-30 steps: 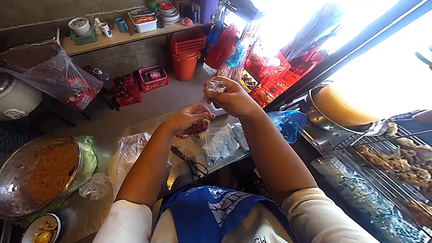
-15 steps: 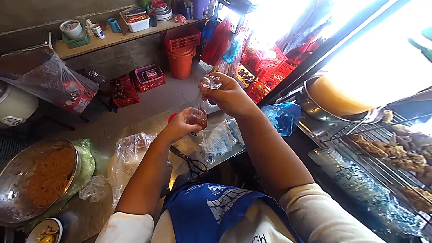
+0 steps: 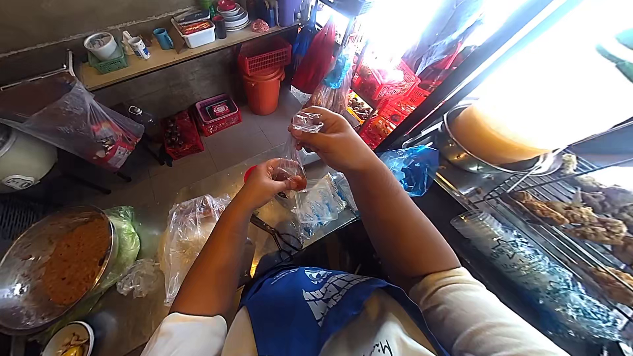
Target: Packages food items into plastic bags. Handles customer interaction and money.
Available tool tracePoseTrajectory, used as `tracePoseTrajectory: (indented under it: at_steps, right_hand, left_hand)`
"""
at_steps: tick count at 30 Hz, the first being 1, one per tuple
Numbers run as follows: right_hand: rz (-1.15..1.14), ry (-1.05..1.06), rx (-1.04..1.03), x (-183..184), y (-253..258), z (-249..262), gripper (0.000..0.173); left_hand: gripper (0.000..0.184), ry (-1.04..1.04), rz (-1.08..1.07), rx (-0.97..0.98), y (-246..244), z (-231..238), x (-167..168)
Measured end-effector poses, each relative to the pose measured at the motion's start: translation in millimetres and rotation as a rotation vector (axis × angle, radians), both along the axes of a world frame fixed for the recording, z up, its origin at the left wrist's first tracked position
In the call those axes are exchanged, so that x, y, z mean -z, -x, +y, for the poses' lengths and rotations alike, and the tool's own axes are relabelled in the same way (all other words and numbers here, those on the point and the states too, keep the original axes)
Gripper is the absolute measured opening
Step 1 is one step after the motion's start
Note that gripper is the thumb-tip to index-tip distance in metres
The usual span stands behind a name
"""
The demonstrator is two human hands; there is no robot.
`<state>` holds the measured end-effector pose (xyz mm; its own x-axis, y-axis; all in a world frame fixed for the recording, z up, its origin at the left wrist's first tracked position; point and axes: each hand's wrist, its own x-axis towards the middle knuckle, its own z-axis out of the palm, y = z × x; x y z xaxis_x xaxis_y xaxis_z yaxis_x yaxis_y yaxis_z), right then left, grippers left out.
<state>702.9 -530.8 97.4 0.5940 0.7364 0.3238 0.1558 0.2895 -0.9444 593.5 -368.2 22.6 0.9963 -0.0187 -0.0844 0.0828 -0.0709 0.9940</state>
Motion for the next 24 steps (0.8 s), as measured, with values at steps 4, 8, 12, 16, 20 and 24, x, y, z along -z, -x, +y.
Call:
tracePoseTrajectory:
  at_steps: [4,8,12,16,20,24]
  right_hand:
    - [-0.298,0.149,-0.051,-4,1,-2,0.012]
    - [-0.363,0.246,0.047,-2,17,-6,0.010]
    - [-0.134,0.196,0.239,18,17,-16,0.015]
    - [0.119,0.166,0.395,45,14,-27,0.015]
    - [0.395,-0.001,0.507,78,22,-31,0.009]
    - [0.877,-0.250,0.382,109,40,-29,0.013]
  left_hand:
    - [0.070,-0.054,0.005,0.032,-1,-2,-18]
    - [0.031,0.000,-0.030,0.052,-6,-6,-42]
    - [0.010,-0.158,-0.029,0.152,-24,5,-39]
    - [0.012,-0.543,-0.030,0.072,-40,12,-52]
    - [0.016,-0.935,-0.028,-0.038,-57,2,-57]
    - [0.014,-1.001,-0.039,-0.134,-71,-27,-66]
